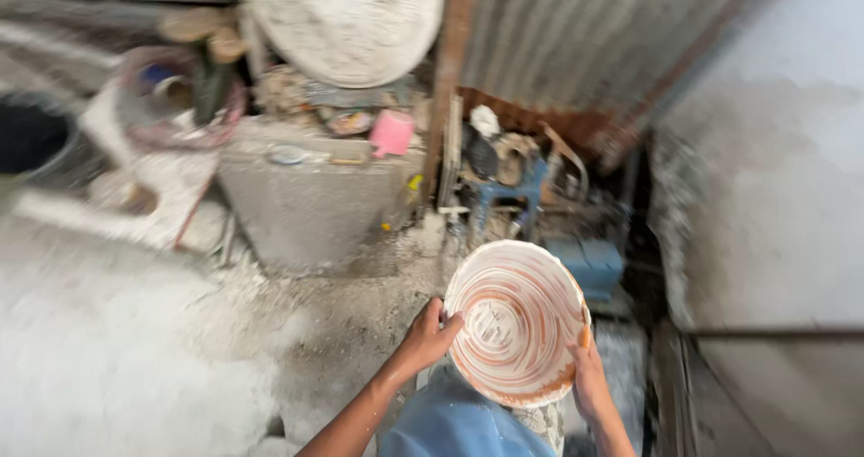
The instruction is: The person dips a brush into a container of brown stain and brushes the stain along the grooved face of a long plaster cornice molding, working along its length. They then carry a stained mixing bowl across the workshop, scoop water into a pink cup, and scoop gypsum powder from a bag into the bowl.
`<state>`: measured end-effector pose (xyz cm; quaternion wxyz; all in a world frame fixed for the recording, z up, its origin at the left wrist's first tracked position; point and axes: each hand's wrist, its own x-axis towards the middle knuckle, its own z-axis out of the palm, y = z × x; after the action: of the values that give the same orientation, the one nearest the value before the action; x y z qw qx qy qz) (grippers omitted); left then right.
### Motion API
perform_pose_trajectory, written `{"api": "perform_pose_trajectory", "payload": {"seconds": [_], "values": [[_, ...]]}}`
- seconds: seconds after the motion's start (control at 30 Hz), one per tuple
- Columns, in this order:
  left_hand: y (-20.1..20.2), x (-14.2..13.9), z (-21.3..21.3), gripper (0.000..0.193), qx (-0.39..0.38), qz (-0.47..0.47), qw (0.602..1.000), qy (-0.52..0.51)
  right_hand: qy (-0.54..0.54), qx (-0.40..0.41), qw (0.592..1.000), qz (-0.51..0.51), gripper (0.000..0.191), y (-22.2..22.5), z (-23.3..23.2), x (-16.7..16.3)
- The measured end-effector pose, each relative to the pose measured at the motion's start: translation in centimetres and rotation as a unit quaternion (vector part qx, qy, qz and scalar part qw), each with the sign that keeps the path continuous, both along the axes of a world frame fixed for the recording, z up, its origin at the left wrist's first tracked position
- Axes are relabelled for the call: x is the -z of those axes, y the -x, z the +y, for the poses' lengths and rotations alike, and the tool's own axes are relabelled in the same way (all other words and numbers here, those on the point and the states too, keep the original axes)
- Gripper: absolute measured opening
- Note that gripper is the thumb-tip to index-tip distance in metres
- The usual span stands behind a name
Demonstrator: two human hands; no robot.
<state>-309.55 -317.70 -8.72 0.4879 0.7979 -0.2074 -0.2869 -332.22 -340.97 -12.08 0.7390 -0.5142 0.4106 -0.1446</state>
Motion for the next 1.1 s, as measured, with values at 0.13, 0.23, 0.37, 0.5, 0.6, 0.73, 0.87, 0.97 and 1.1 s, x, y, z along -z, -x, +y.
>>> {"api": "perform_pose_trajectory", "payload": {"seconds": [0.13,0.23,0.37,0.5,0.6,0.73,0.87,0.97,1.1], "values": [[0.2,1.1,3.0,0.042,-0.144,0.005,0.989,-0.022,-0.04,-0.122,0.992,-0.004,0.063,-6.4,-1.1,-0.6],[1.3,2.5,5.6,0.043,-0.262,0.025,0.963,-0.05,-0.045,-0.226,0.973,0.018,0.062,-11.8,-0.9,-0.2],[4.2,3.4,7.0,0.043,-0.387,0.022,0.92,-0.066,-0.051,-0.36,0.932,0.013,0.061,-17.5,-0.6,0.5],[8.4,2.4,4.7,0.042,-0.486,0.085,0.868,-0.048,-0.004,-0.466,0.881,0.083,0.057,-20.9,-2.7,-1.1],[11.4,1.2,3.1,0.041,-0.526,0.103,0.842,-0.052,0.06,-0.539,0.839,0.055,0.058,-22.5,-3.6,-2.8],[17.0,-0.4,1.9,0.04,-0.589,0.113,0.8,0.001,0.094,-0.621,0.774,0.076,0.059,-23.7,-2.5,-5.4],[20.4,-0.7,2.4,0.04,-0.621,0.135,0.772,0.024,0.085,-0.663,0.735,0.116,0.06,-23.3,-0.6,-6.4],[20.9,-1.0,4.2,0.034,-0.625,0.215,0.739,0.131,0.092,-0.65,0.733,0.175,0.062,-22.9,1.1,-6.1],[20.6,-2.2,7.0,0.029,-0.6,0.21,0.757,0.154,0.184,-0.73,0.657,-0.043,0.05,-23.3,3.4,-5.0]]}}
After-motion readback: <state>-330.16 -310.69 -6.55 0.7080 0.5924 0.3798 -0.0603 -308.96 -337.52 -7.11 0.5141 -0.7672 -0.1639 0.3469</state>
